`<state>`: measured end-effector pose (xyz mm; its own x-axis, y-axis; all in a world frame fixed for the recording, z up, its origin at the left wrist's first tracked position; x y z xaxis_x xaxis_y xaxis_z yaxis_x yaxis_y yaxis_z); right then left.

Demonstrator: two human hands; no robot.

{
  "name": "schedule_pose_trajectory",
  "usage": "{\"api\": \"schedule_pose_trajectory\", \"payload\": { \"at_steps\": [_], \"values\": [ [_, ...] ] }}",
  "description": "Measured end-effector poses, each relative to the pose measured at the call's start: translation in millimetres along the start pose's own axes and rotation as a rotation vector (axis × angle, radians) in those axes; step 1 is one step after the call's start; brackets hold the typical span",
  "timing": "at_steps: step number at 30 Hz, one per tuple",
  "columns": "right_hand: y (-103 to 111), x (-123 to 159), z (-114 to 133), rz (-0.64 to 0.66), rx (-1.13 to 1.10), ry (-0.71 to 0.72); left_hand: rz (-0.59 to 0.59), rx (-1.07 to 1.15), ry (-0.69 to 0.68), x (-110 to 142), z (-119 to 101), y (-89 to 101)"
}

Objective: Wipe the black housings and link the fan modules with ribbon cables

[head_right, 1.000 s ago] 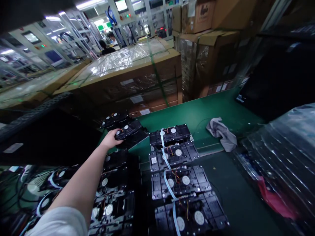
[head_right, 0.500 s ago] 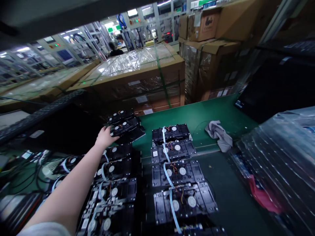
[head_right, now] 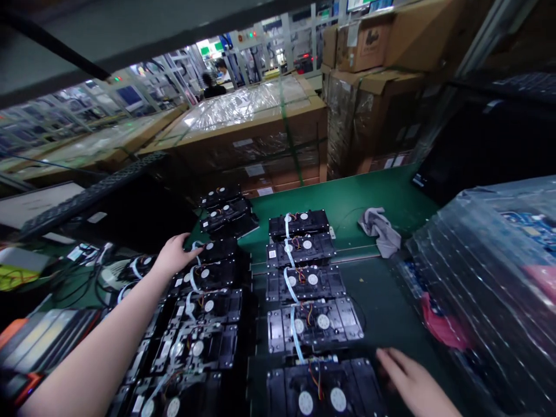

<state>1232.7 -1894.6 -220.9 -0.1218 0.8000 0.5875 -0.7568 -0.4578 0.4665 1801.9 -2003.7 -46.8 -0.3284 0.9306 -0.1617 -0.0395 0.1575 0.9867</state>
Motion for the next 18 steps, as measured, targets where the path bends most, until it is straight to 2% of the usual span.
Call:
{"api": "schedule_pose_trajectory", "payload": {
  "at_steps": [2,3,6,8,9,11,14,18],
  "values": [
    [20,-27,9,-0.071,-0.004,0.009,0.018,-0.013,0.019,-17,-6,-5.9],
    [32,-44,20,-0.129,0.029,0.06,0.029,-0.027,0.021,-27,-11,-10.1],
    [74,-102,70,-0.345,0.228,0.234,0.042,-0.113,-0.032,-66,-31,-25.1],
    [100,-142,106,-0.488,0.399,0.283,0.052,-0.182,-0.082,-96,-43,-38.2],
    [112,-162,120,-0.549,0.49,0.271,0.074,-0.208,-0.094,-111,-46,-46.7],
    [132,-200,139,-0.619,0.53,0.218,0.177,-0.228,-0.091,-140,-45,-69.0],
    [157,-246,143,-0.714,0.535,0.093,0.387,-0.209,-0.082,-174,-33,-105.8],
    [179,-282,107,-0.807,0.475,-0.182,0.501,-0.24,-0.037,-200,-12,-133.8]
  ]
}}
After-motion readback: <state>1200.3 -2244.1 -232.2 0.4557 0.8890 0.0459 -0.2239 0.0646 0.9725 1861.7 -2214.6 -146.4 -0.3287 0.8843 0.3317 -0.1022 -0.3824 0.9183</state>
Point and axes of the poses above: each hand's wrist, its own x-axis away from the middle knuckle, its own y-axis out of the back of the hand, z = x × y, the point moved 9 cm from there along -x, towards the middle knuckle, and after that the axes turned 1 degree about -z, right-handed, at the moved point
